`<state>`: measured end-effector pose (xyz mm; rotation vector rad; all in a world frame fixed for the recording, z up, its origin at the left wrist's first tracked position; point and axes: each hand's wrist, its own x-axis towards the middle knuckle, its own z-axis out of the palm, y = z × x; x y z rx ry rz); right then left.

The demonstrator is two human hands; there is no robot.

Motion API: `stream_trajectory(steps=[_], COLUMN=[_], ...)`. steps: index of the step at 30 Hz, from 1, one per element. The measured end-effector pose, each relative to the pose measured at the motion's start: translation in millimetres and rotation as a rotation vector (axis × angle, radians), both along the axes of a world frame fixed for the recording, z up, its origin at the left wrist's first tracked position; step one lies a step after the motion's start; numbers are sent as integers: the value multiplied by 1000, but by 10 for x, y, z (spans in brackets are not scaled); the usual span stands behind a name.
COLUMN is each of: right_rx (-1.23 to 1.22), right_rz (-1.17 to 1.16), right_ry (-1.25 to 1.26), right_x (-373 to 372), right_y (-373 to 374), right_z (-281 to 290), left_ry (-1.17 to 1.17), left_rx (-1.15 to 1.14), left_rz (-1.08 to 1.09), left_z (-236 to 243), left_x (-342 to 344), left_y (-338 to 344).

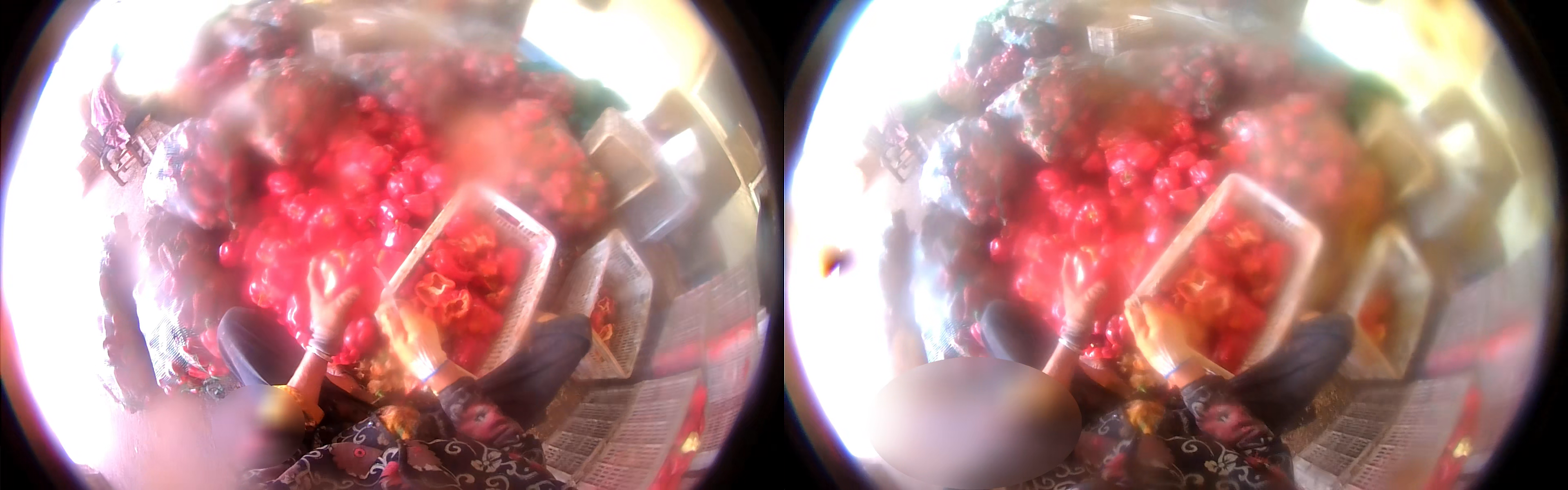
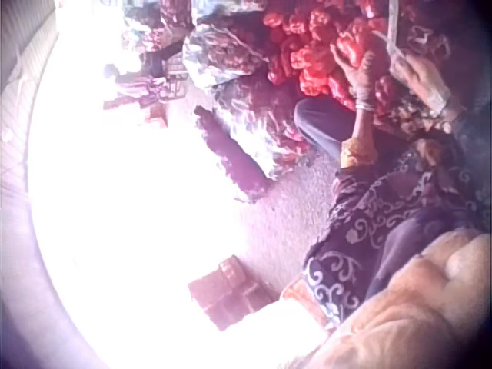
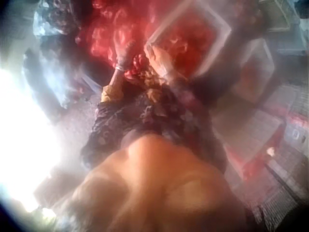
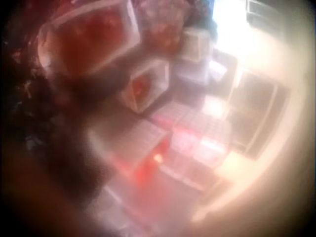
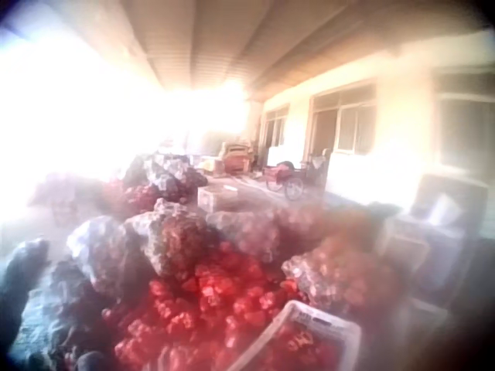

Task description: The person is sorting red bell peppers from a large pile on the floor, using a knife to trim stems and damaged parts before placing the peppers into a plastic crate.

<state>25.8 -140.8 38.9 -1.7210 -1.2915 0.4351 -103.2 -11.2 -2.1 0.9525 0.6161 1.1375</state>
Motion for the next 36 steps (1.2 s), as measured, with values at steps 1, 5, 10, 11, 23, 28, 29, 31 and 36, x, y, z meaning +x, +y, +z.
stream_trajectory(steps=[1, 5, 10, 11, 23, 28, 29, 31, 36], right_rx=[60, -51, -337, -354, -274, -266, -328, -205, -65], right_rz=[-24, -135, -135, -105, -30, -164, -173, -130, -231], right_ry=[-13, -227, -6, 72, -119, 4, 9, 25, 62], right_x=[-39, 12, 36, -8, 710, 339, 273, 260, 239], right_y=[50, 21, -474, -587, 144, 250, 267, 323, 181], right_z=[50, 150, -290, -476, -178, -619, -412, -537, -1100], left_ry=[1, -54, -172, -116, 982, 1200, 1222, 1183, 1475], left_rx=[29, 106, -8, -25, 902, 965, 970, 798, 630], left_rz=[-18, -82, -77, -71, -258, -327, -333, -282, -181], left_z=[-66, -147, -174, -182, 215, 1, -61, -190, 38], left_x=[59, 378, 630, 616, 149, 25, -10, 11, 506], left_y=[1, -182, -246, -161, 14, 106, 136, 167, -105])
